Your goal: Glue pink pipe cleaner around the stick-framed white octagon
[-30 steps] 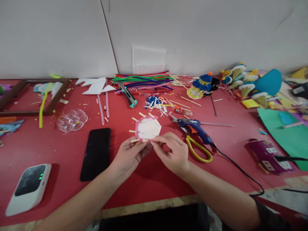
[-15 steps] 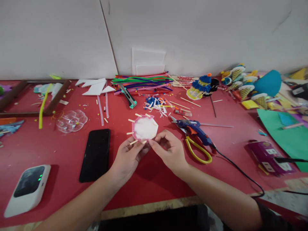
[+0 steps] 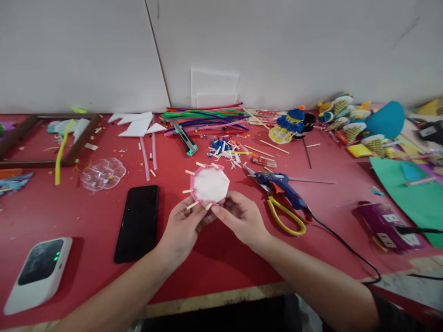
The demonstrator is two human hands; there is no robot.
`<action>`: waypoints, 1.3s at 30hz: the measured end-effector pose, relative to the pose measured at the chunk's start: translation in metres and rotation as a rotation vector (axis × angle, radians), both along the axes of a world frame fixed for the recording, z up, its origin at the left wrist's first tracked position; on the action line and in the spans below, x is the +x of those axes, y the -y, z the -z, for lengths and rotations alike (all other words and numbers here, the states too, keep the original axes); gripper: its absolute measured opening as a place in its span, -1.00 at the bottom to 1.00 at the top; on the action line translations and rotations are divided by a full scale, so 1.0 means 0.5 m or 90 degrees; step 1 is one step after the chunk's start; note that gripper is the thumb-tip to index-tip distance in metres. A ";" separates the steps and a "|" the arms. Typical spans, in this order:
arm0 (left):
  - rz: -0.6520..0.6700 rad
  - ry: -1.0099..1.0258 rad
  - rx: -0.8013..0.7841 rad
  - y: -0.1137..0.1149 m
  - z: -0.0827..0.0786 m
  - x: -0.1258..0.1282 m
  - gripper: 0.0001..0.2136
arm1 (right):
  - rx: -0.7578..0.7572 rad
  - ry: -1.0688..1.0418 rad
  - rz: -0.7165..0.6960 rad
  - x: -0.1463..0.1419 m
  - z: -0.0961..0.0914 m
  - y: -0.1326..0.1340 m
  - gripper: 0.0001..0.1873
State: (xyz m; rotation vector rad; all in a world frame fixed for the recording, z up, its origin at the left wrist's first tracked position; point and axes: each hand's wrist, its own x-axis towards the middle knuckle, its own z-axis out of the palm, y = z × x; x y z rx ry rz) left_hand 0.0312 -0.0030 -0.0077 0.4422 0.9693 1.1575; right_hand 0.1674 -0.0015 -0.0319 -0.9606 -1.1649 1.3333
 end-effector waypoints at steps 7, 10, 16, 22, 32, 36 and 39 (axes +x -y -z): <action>0.003 -0.001 -0.001 0.001 -0.002 0.002 -0.73 | -0.002 0.002 0.022 -0.001 -0.007 0.000 -0.78; 0.001 0.004 -0.003 0.001 -0.004 0.003 -0.74 | 0.012 0.004 0.020 0.000 -0.012 -0.001 -0.78; 0.028 0.014 0.022 0.005 -0.003 0.002 -0.81 | 0.022 0.040 0.042 0.003 -0.009 0.000 -0.78; 0.025 0.001 0.051 0.003 0.000 0.003 -0.78 | 0.029 0.050 0.032 0.003 -0.008 0.000 -0.76; 0.025 0.001 0.017 0.006 0.000 0.003 -0.79 | 0.021 0.070 0.027 0.006 -0.005 -0.002 -0.82; 0.028 0.006 0.015 0.005 0.001 0.003 -0.79 | 0.034 0.135 0.068 0.008 -0.006 -0.001 -0.86; 0.023 -0.001 0.012 0.006 -0.001 0.003 -0.78 | 0.111 0.229 0.122 0.015 -0.013 0.000 -0.87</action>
